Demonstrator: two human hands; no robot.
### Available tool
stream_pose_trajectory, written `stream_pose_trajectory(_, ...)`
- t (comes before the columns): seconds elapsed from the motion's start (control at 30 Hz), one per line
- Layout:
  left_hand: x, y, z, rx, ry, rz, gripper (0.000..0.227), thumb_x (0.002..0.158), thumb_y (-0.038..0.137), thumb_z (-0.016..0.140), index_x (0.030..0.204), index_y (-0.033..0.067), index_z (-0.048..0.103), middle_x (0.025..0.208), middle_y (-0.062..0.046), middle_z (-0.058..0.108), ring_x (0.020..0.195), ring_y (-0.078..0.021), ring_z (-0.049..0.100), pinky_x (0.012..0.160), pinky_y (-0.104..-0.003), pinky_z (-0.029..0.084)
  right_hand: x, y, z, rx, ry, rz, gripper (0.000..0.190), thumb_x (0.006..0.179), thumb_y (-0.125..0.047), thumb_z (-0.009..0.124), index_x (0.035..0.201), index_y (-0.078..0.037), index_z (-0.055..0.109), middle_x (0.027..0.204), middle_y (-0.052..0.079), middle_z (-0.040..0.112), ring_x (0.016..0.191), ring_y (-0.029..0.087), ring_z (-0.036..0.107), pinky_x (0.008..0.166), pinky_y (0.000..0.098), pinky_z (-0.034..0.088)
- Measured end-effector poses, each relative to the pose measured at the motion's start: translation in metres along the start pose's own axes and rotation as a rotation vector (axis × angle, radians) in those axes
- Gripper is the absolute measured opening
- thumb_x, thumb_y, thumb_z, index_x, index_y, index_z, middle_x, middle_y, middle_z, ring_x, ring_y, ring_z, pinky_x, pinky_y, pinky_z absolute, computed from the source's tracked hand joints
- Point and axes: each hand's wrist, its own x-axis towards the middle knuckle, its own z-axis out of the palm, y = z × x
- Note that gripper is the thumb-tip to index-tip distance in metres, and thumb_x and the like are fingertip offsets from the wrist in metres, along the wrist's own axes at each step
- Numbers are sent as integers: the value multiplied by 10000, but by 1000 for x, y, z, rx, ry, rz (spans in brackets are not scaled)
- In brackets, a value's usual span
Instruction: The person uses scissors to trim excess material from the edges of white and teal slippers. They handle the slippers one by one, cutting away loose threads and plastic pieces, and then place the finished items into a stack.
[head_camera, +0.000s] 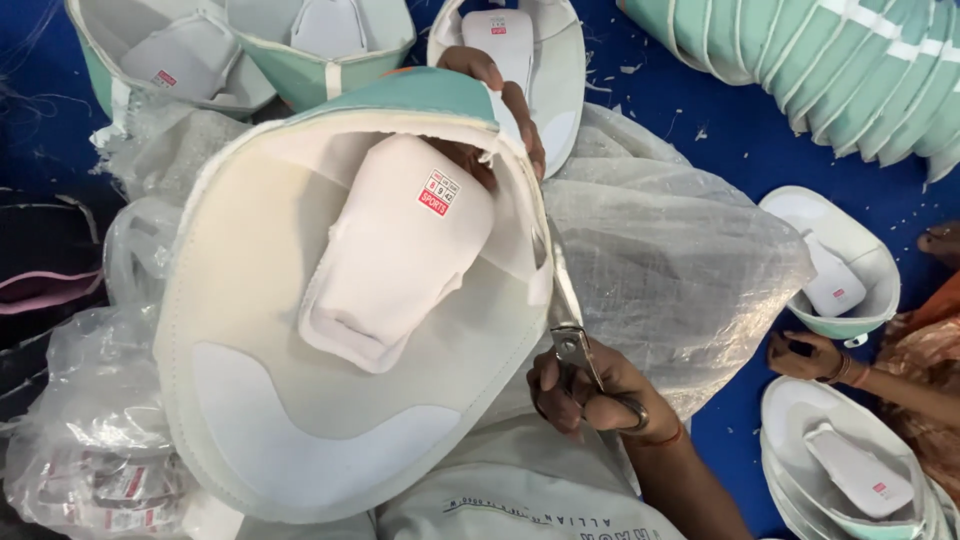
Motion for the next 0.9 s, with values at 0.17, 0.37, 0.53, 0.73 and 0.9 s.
stream_pose_trajectory(0.17, 5, -3, 31, -17, 34, 27, 563, 974, 150, 762, 1425, 132, 425, 1215, -216, 604, 1110, -396, 666, 808, -524, 641, -14, 10, -15, -97, -16, -40, 393, 935, -97, 851, 1214, 52, 618, 807, 93, 564, 661, 173, 506, 634, 313, 410)
stream_pose_trajectory(0.37, 9, -17, 45, -48, 50, 46, 533, 964, 145, 765, 1399, 103, 459, 1217, -196, 597, 1101, -369, 655, 789, -488, 643, 7, -17, 10, -30, -176, -71, 591, 1026, -454, 656, 1348, 22, 518, 951, 95, 589, 842, 224, 566, 772, 383, 479)
stream_pose_trajectory(0.53, 16, -35, 45, -88, 62, 55, 510, 956, 142, 767, 1378, 79, 488, 1219, -179, 591, 1094, -347, 646, 774, -457, 645, 0, -15, 9, 102, -150, 101, 763, 978, -611, 638, 1340, 47, 503, 951, 75, 540, 881, 185, 531, 746, 321, 454)
stream_pose_trajectory(0.73, 18, -30, 63, -100, 96, 63, 484, 946, 137, 770, 1353, 50, 523, 1222, -159, 585, 1085, -320, 635, 756, -421, 648, 2, -8, -20, 341, -224, 29, 763, 944, -591, 683, 1252, 89, 526, 881, 74, 535, 703, 167, 547, 547, 308, 488)
stream_pose_trajectory(0.9, 20, -31, 72, -119, 139, 72, 465, 938, 134, 772, 1332, 26, 552, 1224, -143, 579, 1078, -297, 626, 741, -390, 650, -5, -6, -22, 523, -284, 93, 825, 935, -660, 652, 1225, 105, 545, 862, 85, 571, 722, 164, 541, 518, 270, 495)
